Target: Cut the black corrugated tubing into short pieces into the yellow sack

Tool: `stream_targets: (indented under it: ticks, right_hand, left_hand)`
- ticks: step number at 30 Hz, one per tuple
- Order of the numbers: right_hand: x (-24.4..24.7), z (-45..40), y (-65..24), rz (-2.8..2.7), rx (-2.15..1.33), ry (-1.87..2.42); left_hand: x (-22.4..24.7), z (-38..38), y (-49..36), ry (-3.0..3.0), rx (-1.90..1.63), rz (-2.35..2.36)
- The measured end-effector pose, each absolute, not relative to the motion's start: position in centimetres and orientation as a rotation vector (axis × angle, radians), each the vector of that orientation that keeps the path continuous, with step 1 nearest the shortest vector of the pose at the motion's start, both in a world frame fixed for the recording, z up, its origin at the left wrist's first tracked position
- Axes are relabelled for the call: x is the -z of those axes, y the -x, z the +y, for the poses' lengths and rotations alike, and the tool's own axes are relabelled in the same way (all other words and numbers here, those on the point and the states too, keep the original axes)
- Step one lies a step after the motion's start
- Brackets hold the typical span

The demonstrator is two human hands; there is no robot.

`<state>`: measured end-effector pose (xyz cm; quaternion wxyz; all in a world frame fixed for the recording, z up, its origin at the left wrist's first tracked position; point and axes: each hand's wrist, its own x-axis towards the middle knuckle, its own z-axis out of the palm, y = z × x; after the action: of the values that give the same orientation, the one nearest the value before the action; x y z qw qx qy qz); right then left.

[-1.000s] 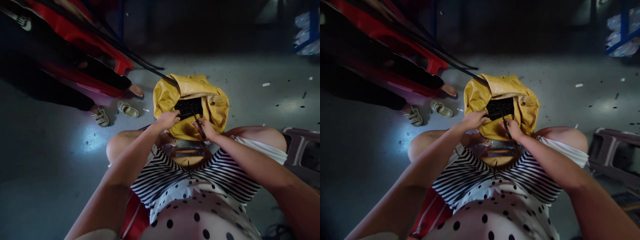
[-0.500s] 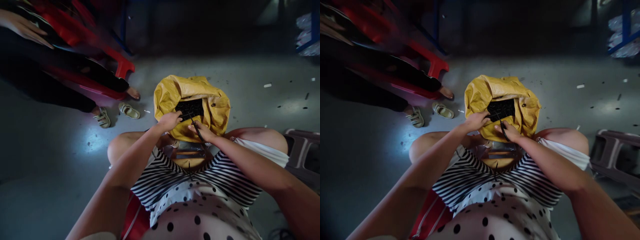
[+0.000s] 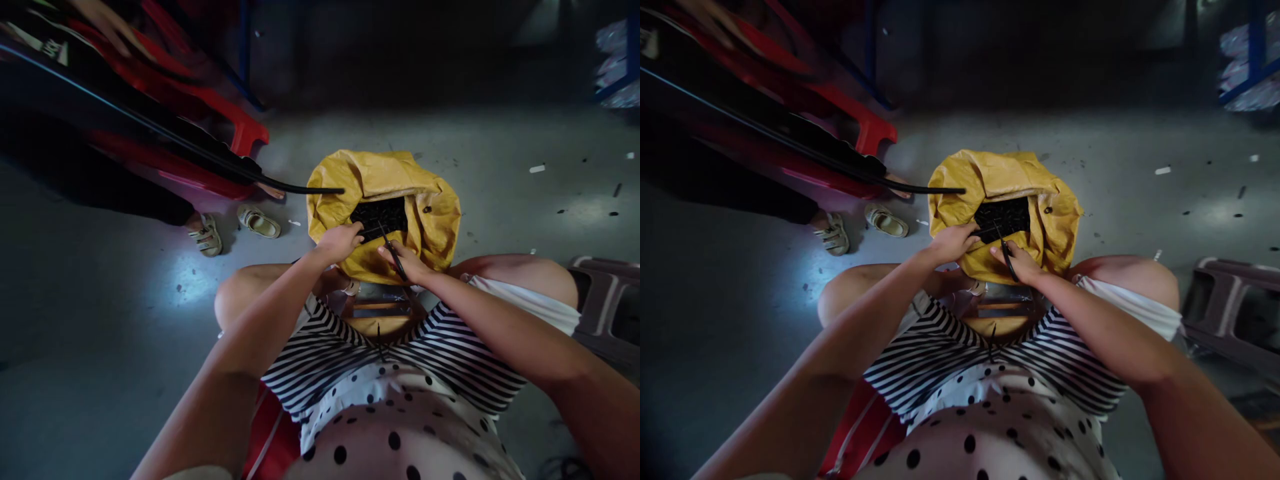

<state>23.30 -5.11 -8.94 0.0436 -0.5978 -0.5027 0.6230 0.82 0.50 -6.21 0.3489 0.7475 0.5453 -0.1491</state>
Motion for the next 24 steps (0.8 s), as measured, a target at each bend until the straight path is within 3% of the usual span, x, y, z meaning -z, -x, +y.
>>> stream_targets:
  ticks: [24]
  right_hand:
    - [9.75,-5.35,-23.57,-1.605,-1.76,1.796]
  left_hand:
    - [6.38,0.59,-0.46,-1.907,0.512,1.383]
